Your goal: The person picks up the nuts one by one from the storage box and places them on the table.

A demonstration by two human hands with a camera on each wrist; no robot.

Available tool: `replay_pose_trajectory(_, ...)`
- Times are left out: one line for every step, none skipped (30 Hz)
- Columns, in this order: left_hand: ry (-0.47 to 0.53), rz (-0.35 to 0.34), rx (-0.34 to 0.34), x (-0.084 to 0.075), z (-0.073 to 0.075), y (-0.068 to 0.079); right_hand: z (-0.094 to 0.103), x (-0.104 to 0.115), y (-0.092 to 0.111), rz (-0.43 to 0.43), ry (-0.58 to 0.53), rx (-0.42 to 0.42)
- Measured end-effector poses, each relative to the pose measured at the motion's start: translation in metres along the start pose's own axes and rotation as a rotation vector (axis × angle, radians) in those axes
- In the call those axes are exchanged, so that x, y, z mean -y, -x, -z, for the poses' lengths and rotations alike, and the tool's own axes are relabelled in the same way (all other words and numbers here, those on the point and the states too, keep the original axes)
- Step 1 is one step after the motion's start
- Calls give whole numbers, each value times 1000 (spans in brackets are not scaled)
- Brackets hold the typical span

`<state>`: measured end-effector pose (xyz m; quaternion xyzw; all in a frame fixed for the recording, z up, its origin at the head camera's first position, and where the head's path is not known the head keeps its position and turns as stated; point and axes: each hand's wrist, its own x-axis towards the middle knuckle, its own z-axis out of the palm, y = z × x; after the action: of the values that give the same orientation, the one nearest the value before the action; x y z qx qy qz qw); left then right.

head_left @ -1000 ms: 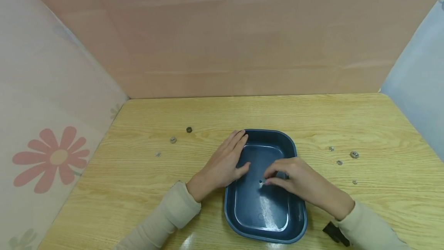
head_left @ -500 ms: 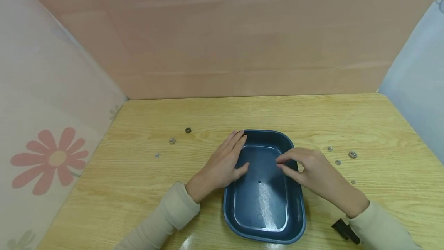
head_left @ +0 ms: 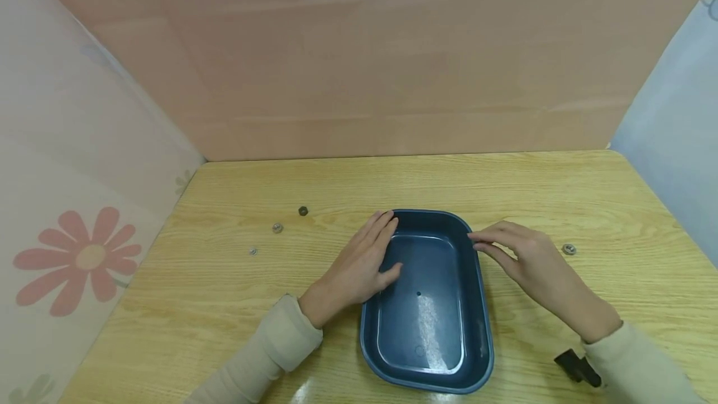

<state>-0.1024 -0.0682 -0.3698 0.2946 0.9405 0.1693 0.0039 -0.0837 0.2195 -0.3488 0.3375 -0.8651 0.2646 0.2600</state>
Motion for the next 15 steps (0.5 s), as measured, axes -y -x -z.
replay_pose_trajectory(-1,-2,-2,0,0,0,0,-2,1,-6,5,-1)
replay_pose_trajectory(1,-3,-3,0,0,0,1,-4,2,-13,15,-3)
replay_pose_trajectory(0,-4,-3,0,0,0,1,-5,3,-19,23,-3)
replay_pose_trajectory(0,-4,-4,0,0,0,2,-7,4,-26,31,-2)
replay_pose_trajectory(-1,-4,-3,0,0,0,2,-8,5,-34,39,-1)
replay_pose_trajectory(1,-3,-3,0,0,0,2,-10,6,-41,43,1)
replay_pose_trajectory(0,-1,-1,0,0,0,3,-12,7,-45,48,3)
replay_pose_trajectory(1,1,1,0,0,0,3,-13,8,-49,53,5)
replay_pose_trajectory(-1,3,3,0,0,0,4,-15,9,-54,53,6)
replay_pose_trajectory(-2,6,5,0,0,0,4,-16,10,-61,54,5)
replay_pose_trajectory(-2,8,7,0,1,1,5,-18,11,-67,54,3)
replay_pose_trajectory(-2,11,9,0,1,1,5,-19,12,-71,56,1)
replay_pose_trajectory(-3,12,11,-1,1,1,6,-20,12,-77,58,-2)
replay_pose_trajectory(-3,12,10,-1,1,0,6,-22,13,-83,61,-6)
replay_pose_trajectory(-2,13,11,-1,1,0,7,-23,14,-88,64,-10)
